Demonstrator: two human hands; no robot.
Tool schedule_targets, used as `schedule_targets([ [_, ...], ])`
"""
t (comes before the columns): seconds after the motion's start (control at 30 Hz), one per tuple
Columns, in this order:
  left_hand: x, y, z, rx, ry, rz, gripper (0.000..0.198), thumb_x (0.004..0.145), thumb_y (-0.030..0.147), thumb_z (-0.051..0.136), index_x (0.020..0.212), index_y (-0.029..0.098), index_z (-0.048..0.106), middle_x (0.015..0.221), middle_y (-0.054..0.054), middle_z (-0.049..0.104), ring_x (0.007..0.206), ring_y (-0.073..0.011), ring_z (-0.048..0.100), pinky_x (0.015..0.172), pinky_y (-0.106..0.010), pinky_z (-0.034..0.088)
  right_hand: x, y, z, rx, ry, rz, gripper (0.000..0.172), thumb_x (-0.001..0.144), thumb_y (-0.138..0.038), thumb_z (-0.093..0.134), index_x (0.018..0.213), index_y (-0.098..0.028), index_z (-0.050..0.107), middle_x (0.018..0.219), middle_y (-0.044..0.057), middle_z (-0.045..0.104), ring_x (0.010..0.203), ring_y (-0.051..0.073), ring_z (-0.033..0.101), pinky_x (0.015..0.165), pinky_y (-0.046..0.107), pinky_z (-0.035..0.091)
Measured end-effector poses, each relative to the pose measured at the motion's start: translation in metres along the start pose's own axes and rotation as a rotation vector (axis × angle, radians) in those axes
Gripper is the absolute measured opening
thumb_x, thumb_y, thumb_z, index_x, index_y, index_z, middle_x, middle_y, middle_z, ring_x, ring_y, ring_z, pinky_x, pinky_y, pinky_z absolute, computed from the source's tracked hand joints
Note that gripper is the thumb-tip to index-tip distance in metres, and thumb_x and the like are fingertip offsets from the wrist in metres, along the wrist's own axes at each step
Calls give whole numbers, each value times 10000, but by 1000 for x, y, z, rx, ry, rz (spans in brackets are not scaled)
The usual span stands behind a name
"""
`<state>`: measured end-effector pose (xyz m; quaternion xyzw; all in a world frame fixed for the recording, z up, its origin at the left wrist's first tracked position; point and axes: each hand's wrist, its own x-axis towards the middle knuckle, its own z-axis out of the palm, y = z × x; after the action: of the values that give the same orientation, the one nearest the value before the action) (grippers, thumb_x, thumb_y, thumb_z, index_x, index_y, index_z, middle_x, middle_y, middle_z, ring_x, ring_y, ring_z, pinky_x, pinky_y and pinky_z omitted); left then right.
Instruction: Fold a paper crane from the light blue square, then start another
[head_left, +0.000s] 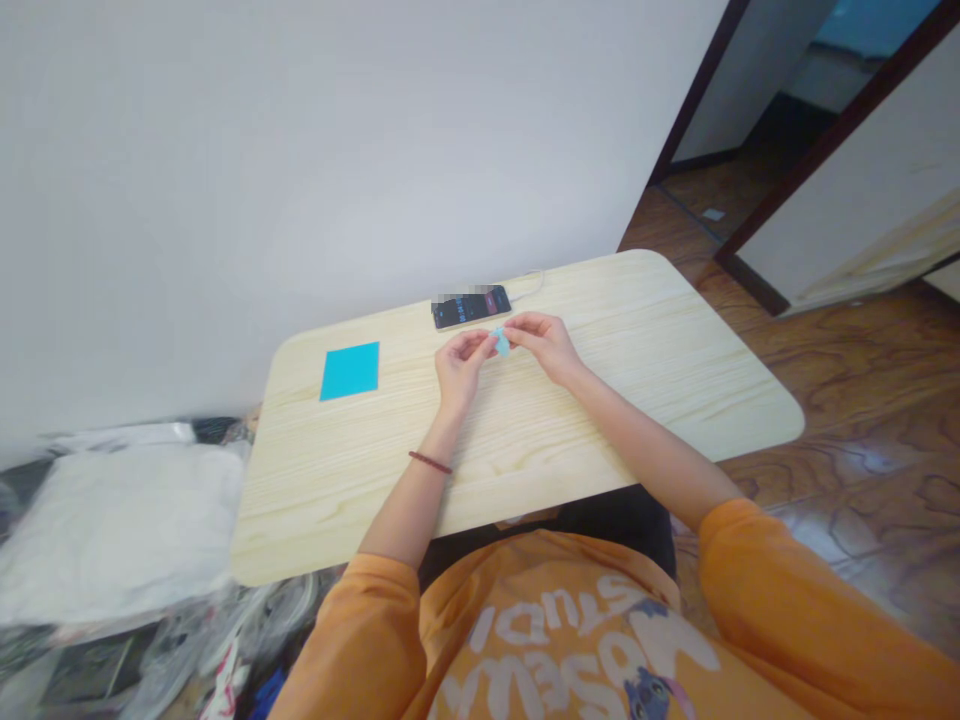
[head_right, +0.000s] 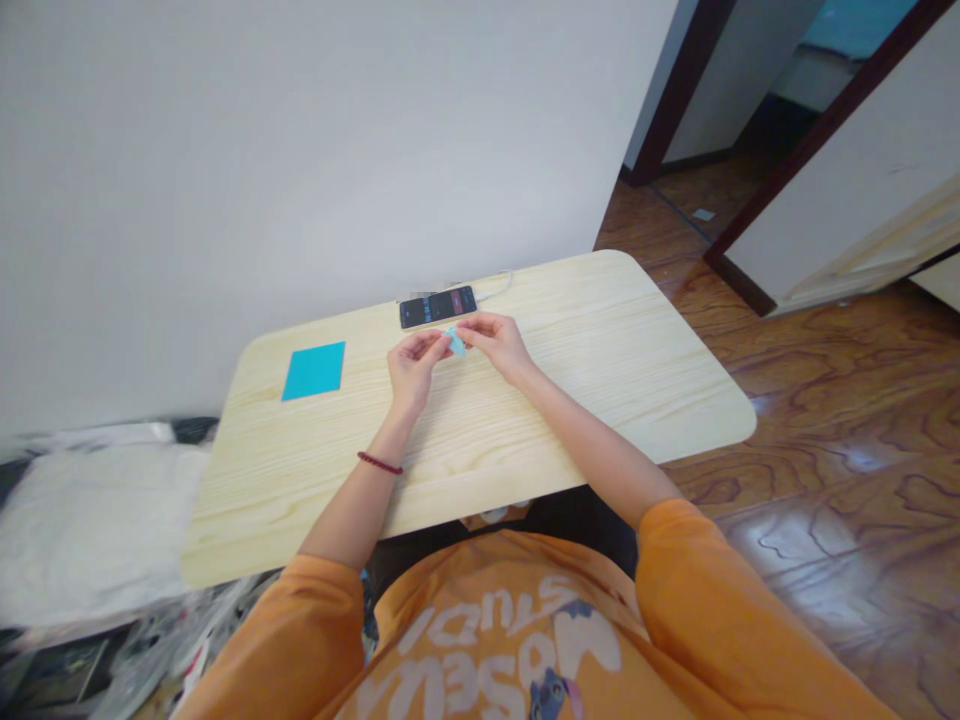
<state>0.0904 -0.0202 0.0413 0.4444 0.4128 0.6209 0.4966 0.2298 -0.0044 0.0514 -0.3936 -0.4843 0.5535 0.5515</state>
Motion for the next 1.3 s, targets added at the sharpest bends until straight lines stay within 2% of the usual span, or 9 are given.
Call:
schedule_targets([
  [0.17,0,-1,0,37,-61,26,226,652,321,758,786,159,677,765,-26,690,694,-133,659,716,-287,554,-2,-3,1,-43,6,-11,352,506,-431,815,679,-177,644,678,8,656,648,133,598,678,288,501],
  [0.33,0,-3,-2,80,-67,61,220,659,325,751,791,168,674,979,-59,684,712,-131,662,719,-293,550,-4,-4,2,-79,-17,-24,350,515,-430,812,683,-176,640,689,16,660,656,142,611,692,298,504],
  [0.5,-1,-3,-1,197,28,96,206,667,317,746,756,156,654,742,-27,674,666,-118,634,672,-249,518,-1,0,0,-113,-6,-59,321,534,-414,806,678,-178,642,682,11,655,651,137,612,691,294,505],
  [0.67,-3,1,1,233,81,155,226,653,293,758,741,170,590,707,0,640,653,-103,615,653,-228,498,1,4,-1,-125,29,-50,315,521,-403,810,673,-173,658,657,16,659,615,136,604,633,287,505],
  [0.9,-3,-1,4,147,-7,59,337,616,256,777,837,200,529,788,-9,658,703,-116,651,674,-244,523,2,2,-5,-52,82,11,338,469,-408,826,633,-170,650,628,11,654,573,122,574,583,278,490],
  [1.03,-3,-4,4,109,-31,-9,345,609,259,771,842,193,526,750,0,657,660,-107,647,663,-240,525,2,0,-6,-42,95,22,314,477,-388,822,625,-169,653,605,2,641,567,107,552,553,247,447],
  [1.2,-1,-1,2,86,-45,-89,411,549,246,789,811,190,478,673,15,664,586,-112,641,633,-248,525,3,1,-7,-35,35,114,318,498,-400,811,652,-166,660,607,0,641,534,93,523,526,236,415],
  [1.3,-1,2,2,81,-67,-133,427,539,227,787,835,190,481,659,13,670,571,-124,642,630,-267,527,3,1,-8,-57,-15,109,307,530,-411,798,664,-162,676,584,-1,625,514,87,490,502,237,383],
])
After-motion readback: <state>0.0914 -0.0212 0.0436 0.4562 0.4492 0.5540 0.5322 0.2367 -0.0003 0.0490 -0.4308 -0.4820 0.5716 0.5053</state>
